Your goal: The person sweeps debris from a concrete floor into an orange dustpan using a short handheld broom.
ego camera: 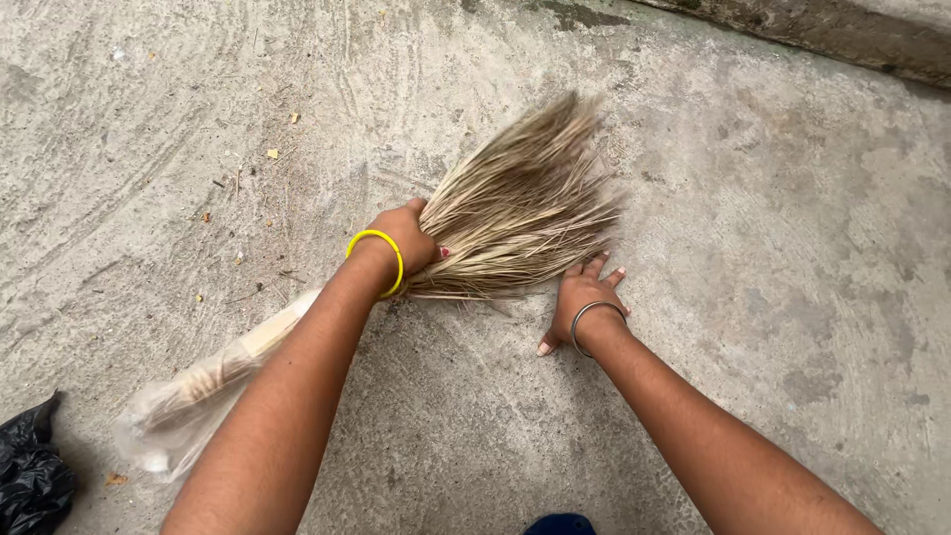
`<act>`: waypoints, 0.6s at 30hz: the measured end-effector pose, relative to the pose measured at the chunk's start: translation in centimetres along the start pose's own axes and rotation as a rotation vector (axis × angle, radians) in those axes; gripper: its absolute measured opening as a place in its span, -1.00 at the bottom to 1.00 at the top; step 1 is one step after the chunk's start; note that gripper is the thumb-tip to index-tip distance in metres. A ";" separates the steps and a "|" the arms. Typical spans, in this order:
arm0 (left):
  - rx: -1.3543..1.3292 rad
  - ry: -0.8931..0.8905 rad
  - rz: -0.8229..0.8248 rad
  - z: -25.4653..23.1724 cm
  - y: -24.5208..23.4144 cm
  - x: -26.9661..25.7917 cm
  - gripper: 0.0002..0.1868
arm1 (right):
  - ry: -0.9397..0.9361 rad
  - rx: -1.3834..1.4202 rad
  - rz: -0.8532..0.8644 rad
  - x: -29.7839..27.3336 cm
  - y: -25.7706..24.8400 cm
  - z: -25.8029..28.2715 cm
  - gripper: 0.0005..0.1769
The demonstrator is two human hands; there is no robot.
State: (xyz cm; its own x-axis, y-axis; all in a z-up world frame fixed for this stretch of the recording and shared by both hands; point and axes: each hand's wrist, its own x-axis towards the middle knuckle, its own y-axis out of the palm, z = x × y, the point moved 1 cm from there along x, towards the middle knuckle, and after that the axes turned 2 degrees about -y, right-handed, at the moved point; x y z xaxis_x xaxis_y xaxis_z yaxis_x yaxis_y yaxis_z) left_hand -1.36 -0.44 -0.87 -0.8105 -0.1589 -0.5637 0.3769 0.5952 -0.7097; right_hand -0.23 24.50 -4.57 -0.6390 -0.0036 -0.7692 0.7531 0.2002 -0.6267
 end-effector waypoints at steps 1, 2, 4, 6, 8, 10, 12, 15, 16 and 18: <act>0.060 -0.020 -0.017 0.0 -0.3 0.6 -0.17 | 0.016 0.028 -0.012 -0.3 -0.2 0.0 0.69; 0.127 -0.033 -0.079 -0.2 -1.1 1.4 -0.34 | 0.031 0.056 -0.021 -0.5 -0.5 0.1 0.73; 0.236 -0.077 -0.253 -0.9 -3.6 2.7 -0.52 | 0.049 0.110 -0.042 -0.9 -1.1 0.5 0.81; 0.259 -0.126 -0.486 -1.8 -6.6 3.2 -0.46 | 0.025 0.107 -0.030 -1.6 -1.2 0.4 0.83; 0.166 -0.129 -0.571 -2.3 -8.2 2.7 -0.37 | 0.022 0.108 -0.025 -1.6 -1.3 0.4 0.84; 0.028 -0.096 -0.506 -2.7 -9.3 2.5 -0.41 | 0.025 0.104 -0.024 -1.2 -1.3 0.7 0.83; -0.260 0.057 -0.449 -2.7 -7.1 2.0 -0.27 | 0.032 0.101 -0.019 -1.4 -1.4 0.7 0.82; -0.452 0.127 -0.106 -2.5 -1.9 2.3 -0.04 | 0.042 0.077 0.015 -1.7 -1.3 0.6 0.80; -0.350 0.101 -0.036 -2.3 -0.6 2.3 -0.02 | 0.045 0.070 0.022 -1.6 -1.5 0.7 0.80; -0.108 -0.009 -0.028 -1.1 0.2 2.1 -0.14 | 0.046 0.089 -0.004 -1.7 -1.3 0.5 0.78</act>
State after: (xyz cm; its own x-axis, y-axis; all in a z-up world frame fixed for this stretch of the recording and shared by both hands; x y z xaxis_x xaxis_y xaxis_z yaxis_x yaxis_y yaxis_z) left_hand -3.46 0.18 -1.77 -0.8155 -0.1835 -0.5489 0.3034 0.6721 -0.6755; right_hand -0.08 23.75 -2.50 -0.6473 0.0406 -0.7612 0.7599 0.1126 -0.6402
